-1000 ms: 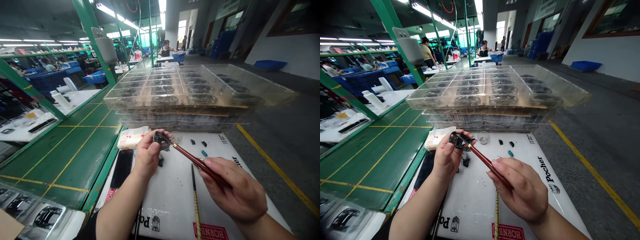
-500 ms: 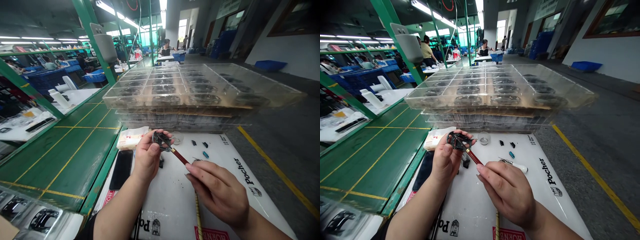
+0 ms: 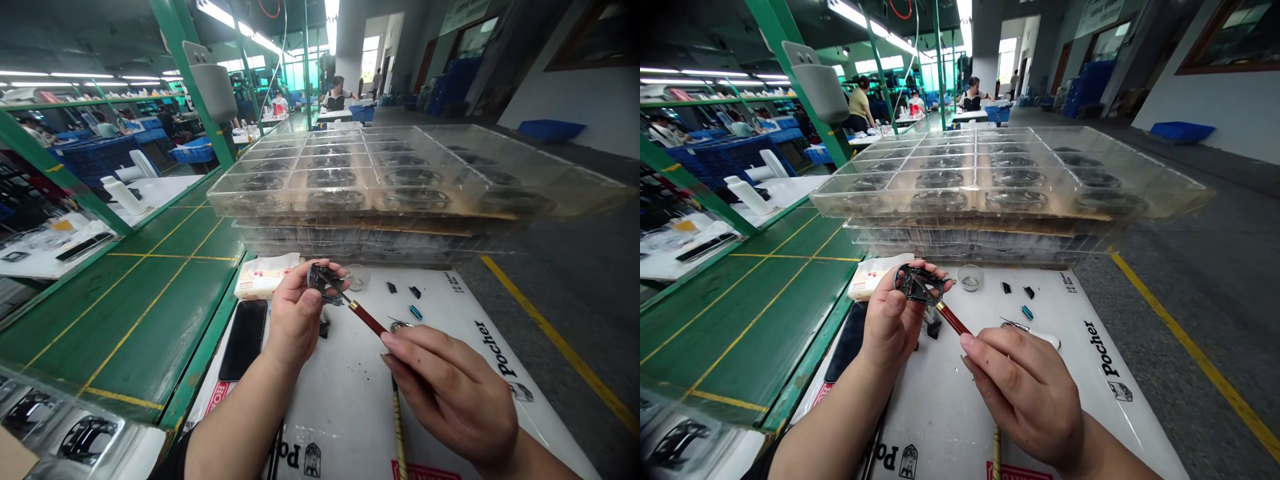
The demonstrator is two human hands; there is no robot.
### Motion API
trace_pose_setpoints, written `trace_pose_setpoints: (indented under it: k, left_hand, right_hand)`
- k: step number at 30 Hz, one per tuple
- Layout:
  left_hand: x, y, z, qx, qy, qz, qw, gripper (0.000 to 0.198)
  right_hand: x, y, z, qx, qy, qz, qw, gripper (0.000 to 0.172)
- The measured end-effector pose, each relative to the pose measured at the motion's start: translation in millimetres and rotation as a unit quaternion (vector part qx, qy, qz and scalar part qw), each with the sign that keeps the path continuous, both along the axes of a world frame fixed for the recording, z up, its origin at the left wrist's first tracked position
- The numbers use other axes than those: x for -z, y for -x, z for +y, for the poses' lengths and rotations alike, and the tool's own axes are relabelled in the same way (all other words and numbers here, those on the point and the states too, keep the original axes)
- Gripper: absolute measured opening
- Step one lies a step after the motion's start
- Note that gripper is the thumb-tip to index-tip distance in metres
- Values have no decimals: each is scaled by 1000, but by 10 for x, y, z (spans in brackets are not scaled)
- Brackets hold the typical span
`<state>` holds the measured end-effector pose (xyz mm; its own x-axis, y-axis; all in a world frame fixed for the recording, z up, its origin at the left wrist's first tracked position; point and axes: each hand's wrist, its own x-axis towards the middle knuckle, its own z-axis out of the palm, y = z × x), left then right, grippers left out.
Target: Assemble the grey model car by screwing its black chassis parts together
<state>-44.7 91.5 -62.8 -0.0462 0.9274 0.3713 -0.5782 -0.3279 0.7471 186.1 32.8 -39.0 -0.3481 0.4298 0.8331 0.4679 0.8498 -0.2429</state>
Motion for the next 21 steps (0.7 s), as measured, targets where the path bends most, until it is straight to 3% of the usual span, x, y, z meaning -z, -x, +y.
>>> trace_pose_setpoints:
  k: [7,14,21]
  left_hand:
    - [19,-7,2,-11,-3,13,1000,56]
    - [16,-10,-10,-13,-9,7,1000,52]
    - [32,-18,-7,-58,-47,39,996,52]
  right_hand:
    - [6,-5,-5,4,4,0,1000,53]
    - [-13,13,0,11,1,1,1000,46]
    - [27,0,-38,24,-8,-1,1000,41]
